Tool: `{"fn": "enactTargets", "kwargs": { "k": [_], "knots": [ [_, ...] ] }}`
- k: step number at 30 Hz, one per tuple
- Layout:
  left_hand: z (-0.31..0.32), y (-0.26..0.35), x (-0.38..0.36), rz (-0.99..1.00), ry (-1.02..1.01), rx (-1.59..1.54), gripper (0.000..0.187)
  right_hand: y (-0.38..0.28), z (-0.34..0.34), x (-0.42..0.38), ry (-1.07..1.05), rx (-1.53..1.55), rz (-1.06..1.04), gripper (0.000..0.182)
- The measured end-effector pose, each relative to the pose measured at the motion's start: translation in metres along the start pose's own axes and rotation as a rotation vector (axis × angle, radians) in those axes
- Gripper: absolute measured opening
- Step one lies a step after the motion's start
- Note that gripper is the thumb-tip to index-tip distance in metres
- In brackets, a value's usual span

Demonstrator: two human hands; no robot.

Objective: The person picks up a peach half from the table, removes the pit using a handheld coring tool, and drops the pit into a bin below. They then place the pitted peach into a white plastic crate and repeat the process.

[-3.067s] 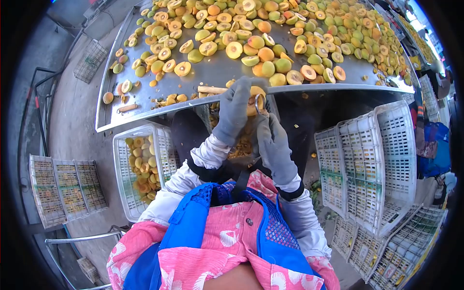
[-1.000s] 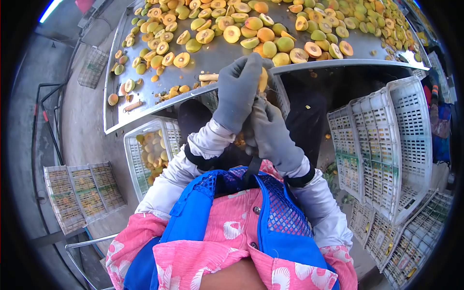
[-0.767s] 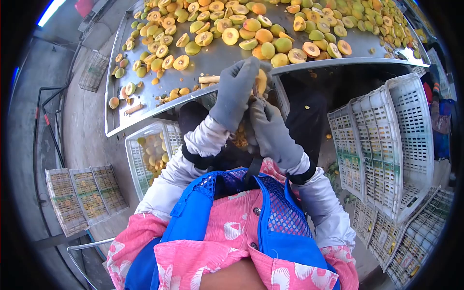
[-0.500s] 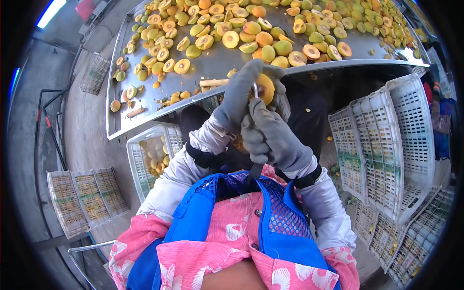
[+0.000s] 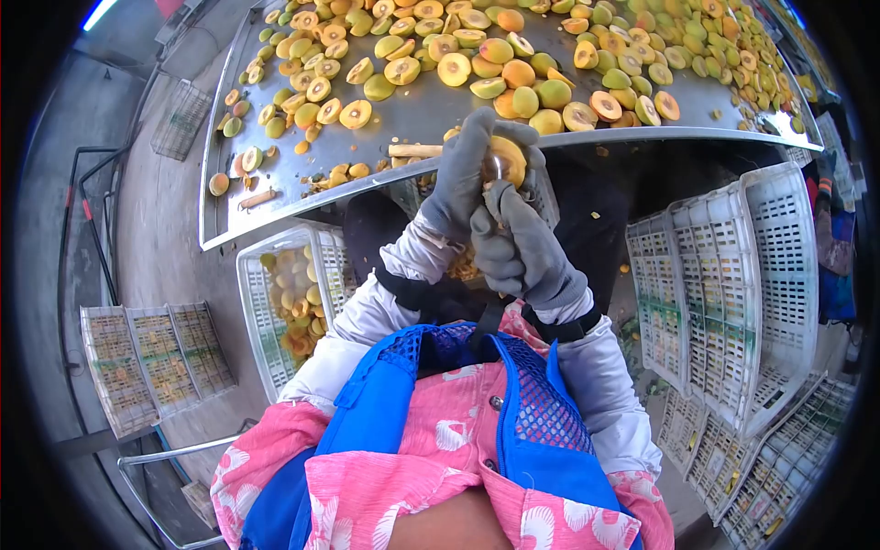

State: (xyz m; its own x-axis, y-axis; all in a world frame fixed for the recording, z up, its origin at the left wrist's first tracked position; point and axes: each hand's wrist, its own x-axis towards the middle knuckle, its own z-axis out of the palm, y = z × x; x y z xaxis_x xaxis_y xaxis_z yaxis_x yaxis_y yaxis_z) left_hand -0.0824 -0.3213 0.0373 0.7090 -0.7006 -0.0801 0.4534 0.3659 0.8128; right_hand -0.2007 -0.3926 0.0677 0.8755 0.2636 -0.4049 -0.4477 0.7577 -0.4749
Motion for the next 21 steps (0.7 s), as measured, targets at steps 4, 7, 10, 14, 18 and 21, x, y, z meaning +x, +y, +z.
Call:
{"fn": "enactTargets", "kwargs": {
  "k": [4, 7, 10, 14, 18, 21],
  "knots": [
    [-0.033, -0.004, -0.003, 0.284, 0.194, 0.346, 0.038, 0.006, 0.002, 0.013, -0.007, -0.047, 0.054, 0.047],
    [-0.091, 0.026, -0.048, 0.515, 0.518, 0.547, 0.03, 0.019, 0.009, 0.02, 0.044, -0.101, 0.048, 0.048],
    [-0.208, 0.06, -0.125, 0.298, 1.061, 0.817, 0.025, 0.028, 0.002, 0.028, 0.05, -0.082, 0.043, 0.051],
    [-0.227, 0.094, -0.173, 0.17, 1.34, 1.843, 0.028, 0.027, 0.002, 0.04, 0.097, -0.028, 0.102, 0.048],
    [-0.192, 0.091, -0.064, 0.484, 0.738, 1.493, 0.028, 0.033, -0.004, 0.049, 0.234, -0.146, 0.112, 0.047],
    [-0.184, 0.096, 0.033, 0.387, 0.48, 1.538, 0.031, 0.037, -0.027, 0.045, 0.316, -0.109, 0.021, 0.044]
  ]
}}
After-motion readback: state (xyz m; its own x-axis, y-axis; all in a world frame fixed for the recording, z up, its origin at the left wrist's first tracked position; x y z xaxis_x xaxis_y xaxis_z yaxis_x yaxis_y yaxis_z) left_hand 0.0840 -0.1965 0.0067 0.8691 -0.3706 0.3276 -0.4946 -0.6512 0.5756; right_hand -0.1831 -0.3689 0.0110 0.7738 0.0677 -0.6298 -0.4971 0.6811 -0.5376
